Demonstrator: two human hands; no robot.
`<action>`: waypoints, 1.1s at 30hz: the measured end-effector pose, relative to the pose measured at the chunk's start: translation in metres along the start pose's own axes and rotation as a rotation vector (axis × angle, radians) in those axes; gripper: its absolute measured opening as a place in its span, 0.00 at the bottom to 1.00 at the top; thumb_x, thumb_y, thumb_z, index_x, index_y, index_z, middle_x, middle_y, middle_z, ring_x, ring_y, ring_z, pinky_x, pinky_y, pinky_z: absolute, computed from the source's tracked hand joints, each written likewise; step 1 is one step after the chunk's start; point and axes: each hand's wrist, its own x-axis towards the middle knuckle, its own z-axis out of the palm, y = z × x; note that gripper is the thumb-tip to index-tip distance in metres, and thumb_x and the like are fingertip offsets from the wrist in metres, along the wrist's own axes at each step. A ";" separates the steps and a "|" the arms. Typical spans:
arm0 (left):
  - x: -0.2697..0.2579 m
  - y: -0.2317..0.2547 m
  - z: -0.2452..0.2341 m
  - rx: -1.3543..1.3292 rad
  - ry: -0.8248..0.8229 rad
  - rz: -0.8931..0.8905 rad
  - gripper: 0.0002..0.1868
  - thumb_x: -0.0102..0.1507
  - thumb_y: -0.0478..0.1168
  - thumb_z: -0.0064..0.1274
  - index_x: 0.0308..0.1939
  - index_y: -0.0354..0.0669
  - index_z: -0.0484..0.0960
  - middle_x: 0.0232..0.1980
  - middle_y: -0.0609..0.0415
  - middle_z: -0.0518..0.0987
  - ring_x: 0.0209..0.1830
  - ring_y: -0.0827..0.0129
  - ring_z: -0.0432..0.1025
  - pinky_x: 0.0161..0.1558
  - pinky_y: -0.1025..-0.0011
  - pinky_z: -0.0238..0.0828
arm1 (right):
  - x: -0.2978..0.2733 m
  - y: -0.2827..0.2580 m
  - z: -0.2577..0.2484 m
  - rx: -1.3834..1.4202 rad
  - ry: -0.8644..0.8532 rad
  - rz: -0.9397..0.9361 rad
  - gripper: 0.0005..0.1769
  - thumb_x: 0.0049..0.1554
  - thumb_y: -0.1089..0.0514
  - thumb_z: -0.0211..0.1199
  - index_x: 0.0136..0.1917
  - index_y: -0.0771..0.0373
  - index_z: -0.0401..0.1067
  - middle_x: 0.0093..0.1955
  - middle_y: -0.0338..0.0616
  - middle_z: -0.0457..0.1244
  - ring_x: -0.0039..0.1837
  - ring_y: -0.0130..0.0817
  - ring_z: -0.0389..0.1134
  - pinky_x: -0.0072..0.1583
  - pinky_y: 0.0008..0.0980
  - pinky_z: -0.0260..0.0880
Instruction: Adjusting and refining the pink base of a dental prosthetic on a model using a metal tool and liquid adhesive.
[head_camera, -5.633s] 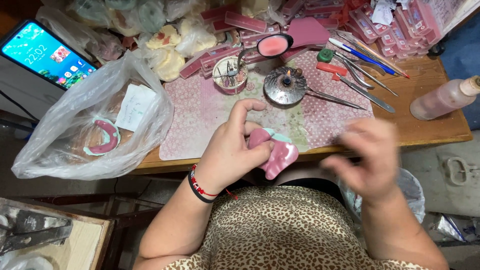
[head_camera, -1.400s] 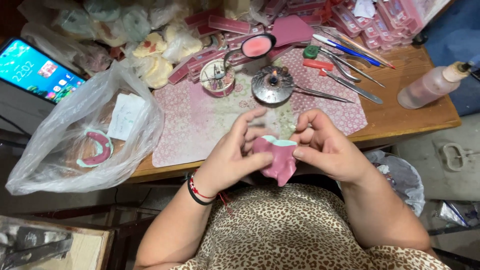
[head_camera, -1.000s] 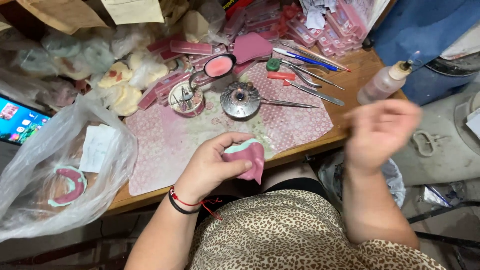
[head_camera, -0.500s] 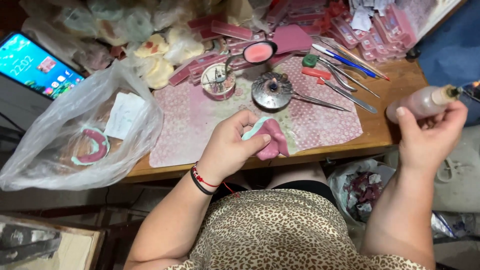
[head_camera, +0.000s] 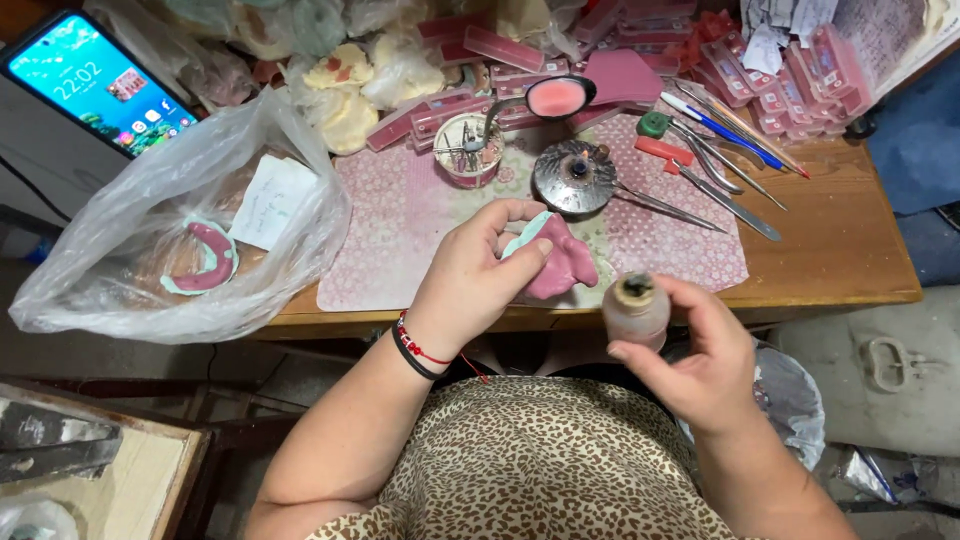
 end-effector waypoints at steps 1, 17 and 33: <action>0.000 -0.001 0.000 -0.002 0.004 0.001 0.18 0.62 0.39 0.59 0.56 0.42 0.82 0.24 0.53 0.82 0.24 0.77 0.74 0.32 0.77 0.77 | 0.002 -0.007 0.001 0.000 -0.004 -0.002 0.43 0.34 0.61 0.86 0.61 0.74 0.75 0.52 0.58 0.70 0.56 0.49 0.74 0.61 0.45 0.73; -0.005 -0.004 -0.006 -0.139 -0.029 0.047 0.23 0.65 0.36 0.56 0.64 0.34 0.74 0.32 0.43 0.81 0.30 0.72 0.75 0.31 0.73 0.79 | 0.009 -0.026 0.004 -0.160 -0.094 -0.025 0.32 0.41 0.59 0.83 0.58 0.68 0.77 0.42 0.53 0.71 0.47 0.55 0.74 0.54 0.49 0.72; -0.007 -0.006 -0.007 -0.054 -0.024 0.038 0.25 0.64 0.37 0.57 0.65 0.37 0.72 0.35 0.42 0.85 0.30 0.72 0.77 0.31 0.73 0.80 | 0.015 -0.022 0.001 -0.101 -0.032 0.022 0.31 0.43 0.62 0.82 0.60 0.70 0.77 0.45 0.54 0.71 0.51 0.47 0.75 0.57 0.42 0.72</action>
